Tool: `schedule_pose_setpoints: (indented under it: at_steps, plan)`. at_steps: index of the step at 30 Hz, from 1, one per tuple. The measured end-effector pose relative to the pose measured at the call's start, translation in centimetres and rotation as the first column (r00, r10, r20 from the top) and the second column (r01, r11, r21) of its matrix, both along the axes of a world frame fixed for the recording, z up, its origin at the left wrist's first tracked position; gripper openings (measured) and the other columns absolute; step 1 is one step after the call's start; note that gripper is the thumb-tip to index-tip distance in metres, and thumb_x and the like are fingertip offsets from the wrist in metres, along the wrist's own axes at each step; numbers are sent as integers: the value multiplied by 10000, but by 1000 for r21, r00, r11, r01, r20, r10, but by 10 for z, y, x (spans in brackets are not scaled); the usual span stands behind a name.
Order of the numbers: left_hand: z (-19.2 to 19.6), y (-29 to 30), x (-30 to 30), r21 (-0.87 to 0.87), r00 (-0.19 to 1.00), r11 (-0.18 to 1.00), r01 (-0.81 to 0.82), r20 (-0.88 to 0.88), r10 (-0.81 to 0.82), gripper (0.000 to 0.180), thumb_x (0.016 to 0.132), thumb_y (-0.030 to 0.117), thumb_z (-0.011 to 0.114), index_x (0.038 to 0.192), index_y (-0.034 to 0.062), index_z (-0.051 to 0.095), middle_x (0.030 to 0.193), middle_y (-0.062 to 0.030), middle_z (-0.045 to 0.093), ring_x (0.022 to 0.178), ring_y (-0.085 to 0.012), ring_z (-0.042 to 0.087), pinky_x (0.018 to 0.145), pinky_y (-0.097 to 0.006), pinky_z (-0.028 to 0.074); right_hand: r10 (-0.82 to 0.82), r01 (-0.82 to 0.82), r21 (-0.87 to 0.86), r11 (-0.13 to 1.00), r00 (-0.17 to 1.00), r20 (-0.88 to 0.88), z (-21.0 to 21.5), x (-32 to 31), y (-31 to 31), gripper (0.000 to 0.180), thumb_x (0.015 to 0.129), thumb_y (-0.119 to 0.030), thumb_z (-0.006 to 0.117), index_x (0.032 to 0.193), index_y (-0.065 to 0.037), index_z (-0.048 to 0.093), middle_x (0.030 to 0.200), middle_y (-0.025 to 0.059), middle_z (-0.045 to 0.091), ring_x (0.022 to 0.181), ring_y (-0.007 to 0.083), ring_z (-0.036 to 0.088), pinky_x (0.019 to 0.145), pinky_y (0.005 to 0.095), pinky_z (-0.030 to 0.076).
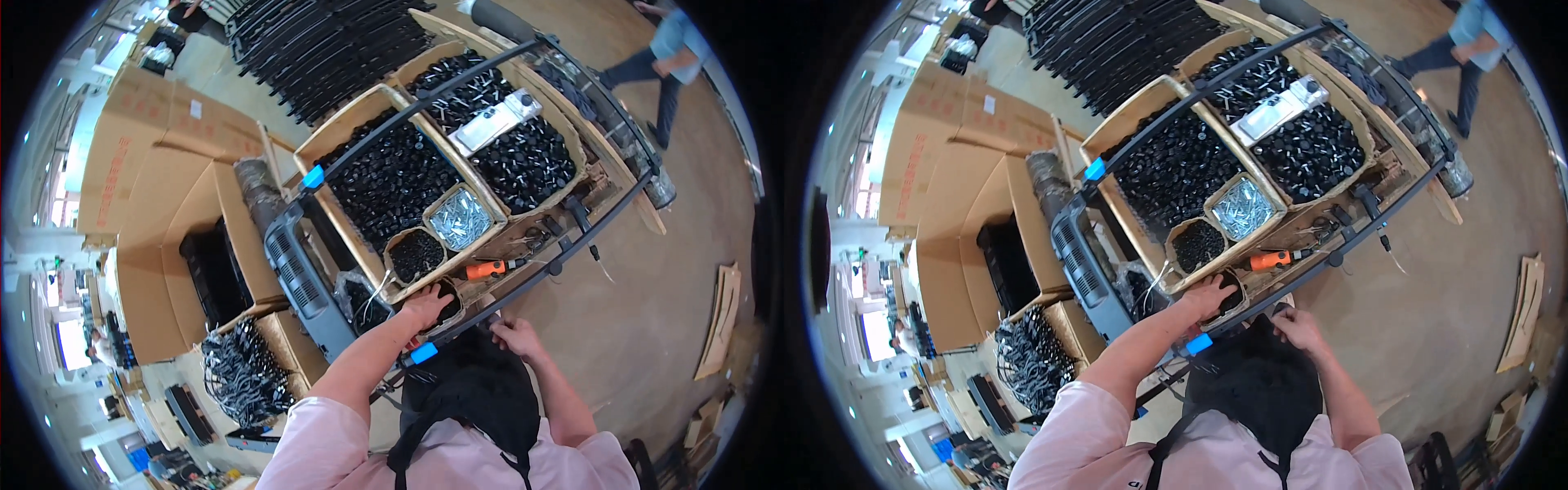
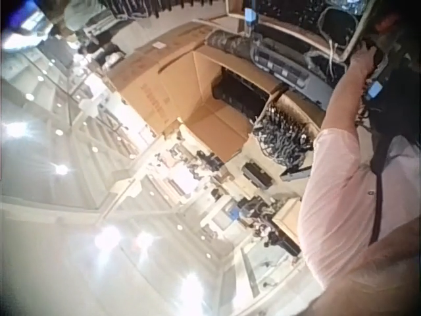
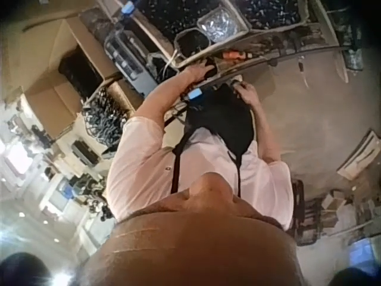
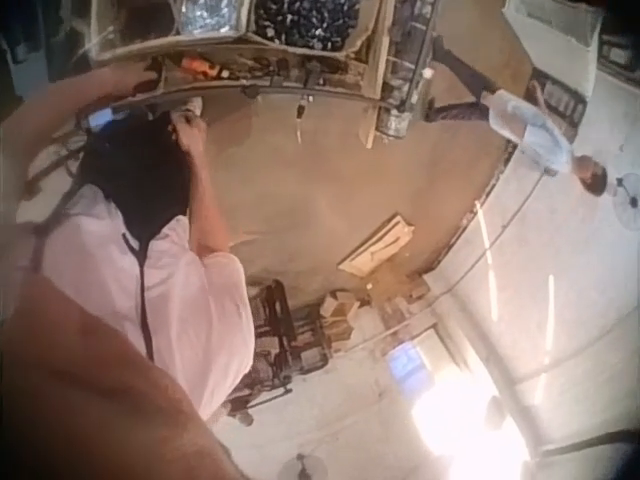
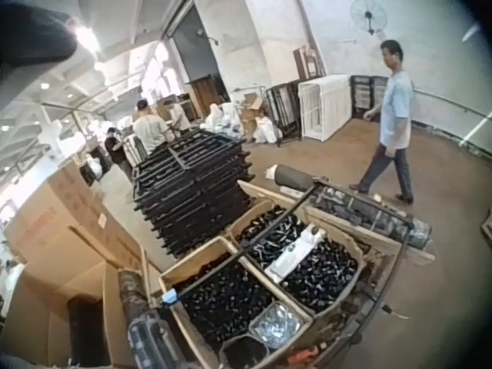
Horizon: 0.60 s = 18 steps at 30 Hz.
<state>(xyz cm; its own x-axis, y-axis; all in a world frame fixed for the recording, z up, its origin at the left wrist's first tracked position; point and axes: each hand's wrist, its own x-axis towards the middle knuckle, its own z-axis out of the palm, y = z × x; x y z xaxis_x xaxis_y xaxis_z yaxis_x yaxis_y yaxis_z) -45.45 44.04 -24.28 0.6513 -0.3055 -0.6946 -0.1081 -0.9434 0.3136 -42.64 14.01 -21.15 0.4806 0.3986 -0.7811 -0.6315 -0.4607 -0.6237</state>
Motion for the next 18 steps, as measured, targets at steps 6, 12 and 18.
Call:
schedule_pose_setpoints:
  at_steps: [6, 12, 18]
  plan:
    - [-23, -6, -11, 7, 990, 998, 63, 128, -63, 386, 1001, 157, 489, 1378, 196, 564, 1484, -228, 445, 1406, -453, 433, 1138, -567, 429, -539, 550, 138, 824, 835, -109, -114, 5, 53, 294, 984, -215, 706, 1187, -4, 672, 921, 86, 725, 707, 169, 696, 576, 305, 560]
    - [-58, 2, -20, -107, 1000, 994, -13, -13, 11, 322, 1015, 204, 464, 1271, 35, 561, 1343, -265, 549, 1288, -455, 559, 1015, -526, 525, -745, 749, -83, 658, 631, -215, -135, 49, 136, 235, 958, -273, 747, 1033, -64, 671, 870, 56, 687, 693, 215, 701, 509, 350, 573]
    - [-60, 10, 1, -214, 990, 967, -139, -47, 133, 253, 869, 126, 581, 1113, 66, 612, 1178, -222, 622, 1166, -441, 598, 1010, -531, 494, -838, 829, -136, 542, 545, -19, -154, 53, 138, 192, 902, -253, 776, 906, -83, 688, 776, 35, 665, 605, 181, 635, 458, 338, 519]
